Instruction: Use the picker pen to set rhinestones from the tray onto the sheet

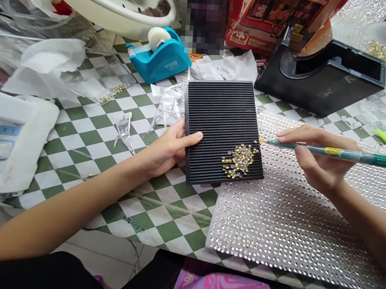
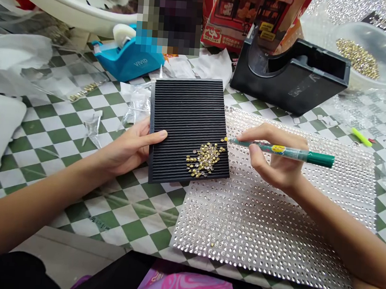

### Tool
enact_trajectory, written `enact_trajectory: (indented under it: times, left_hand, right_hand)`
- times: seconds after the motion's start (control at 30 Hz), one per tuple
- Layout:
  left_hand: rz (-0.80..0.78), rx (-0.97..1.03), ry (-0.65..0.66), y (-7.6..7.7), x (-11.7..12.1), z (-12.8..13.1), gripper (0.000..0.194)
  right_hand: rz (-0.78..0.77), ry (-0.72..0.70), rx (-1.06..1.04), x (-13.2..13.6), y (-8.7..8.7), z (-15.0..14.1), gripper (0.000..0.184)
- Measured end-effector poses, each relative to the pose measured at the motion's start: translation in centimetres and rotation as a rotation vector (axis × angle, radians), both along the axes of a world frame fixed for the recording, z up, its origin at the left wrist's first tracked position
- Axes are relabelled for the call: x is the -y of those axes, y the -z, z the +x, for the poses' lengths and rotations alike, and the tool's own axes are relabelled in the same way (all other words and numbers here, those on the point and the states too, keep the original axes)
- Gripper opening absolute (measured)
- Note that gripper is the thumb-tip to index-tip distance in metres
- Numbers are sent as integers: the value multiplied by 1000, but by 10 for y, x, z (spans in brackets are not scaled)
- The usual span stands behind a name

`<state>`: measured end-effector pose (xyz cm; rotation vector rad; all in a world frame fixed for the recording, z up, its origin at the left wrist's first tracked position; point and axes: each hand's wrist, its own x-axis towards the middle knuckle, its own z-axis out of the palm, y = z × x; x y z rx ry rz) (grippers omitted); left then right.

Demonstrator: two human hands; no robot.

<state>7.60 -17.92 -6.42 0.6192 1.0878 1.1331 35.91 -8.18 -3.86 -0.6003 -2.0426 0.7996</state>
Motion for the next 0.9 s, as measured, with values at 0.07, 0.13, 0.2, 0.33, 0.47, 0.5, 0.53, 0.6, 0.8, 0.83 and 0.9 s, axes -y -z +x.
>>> enact_trajectory:
  times: [0.07, 0.13, 0.2, 0.33, 0.47, 0.5, 0.53, 0.6, 0.8, 0.83, 0.9]
  left_hand:
    - [-1, -6, 11, 0, 0, 0, 50]
    - [0, -7, 16, 0, 0, 0, 49]
    - [-5, -5, 11, 0, 0, 0, 50]
    - [-19, -6, 6, 0, 0, -1, 50]
    - [-10, 7, 12, 0, 0, -1, 53]
    - [-9, 11, 10, 1, 0, -1, 54]
    - [-9, 14, 8, 1, 0, -1, 55]
    - [-11, 15, 7, 1, 0, -1, 54]
    - [-19, 10, 9, -1, 0, -1, 51]
    - [-21, 5, 10, -1, 0, -1, 51]
    - [-23, -3, 11, -1, 0, -1, 52]
  right_hand:
    - [21, -3, 12, 1, -2, -1, 26]
    - [30, -15, 38, 1, -2, -1, 27]
    - [19, -27, 63, 0, -1, 0, 27]
    - [-17, -28, 79, -2, 1, 1, 27]
    - [10, -39, 69, -3, 3, 0, 26]
    - [7, -37, 69, -3, 3, 0, 27]
    - [-2, -33, 66, -3, 3, 0, 27]
    - [-22, -30, 48, -3, 2, 1, 29]
    - [-36, -50, 69, -2, 1, 1, 26]
    - [-41, -42, 76, -2, 1, 1, 26]
    - [-44, -37, 84, -2, 2, 0, 27]
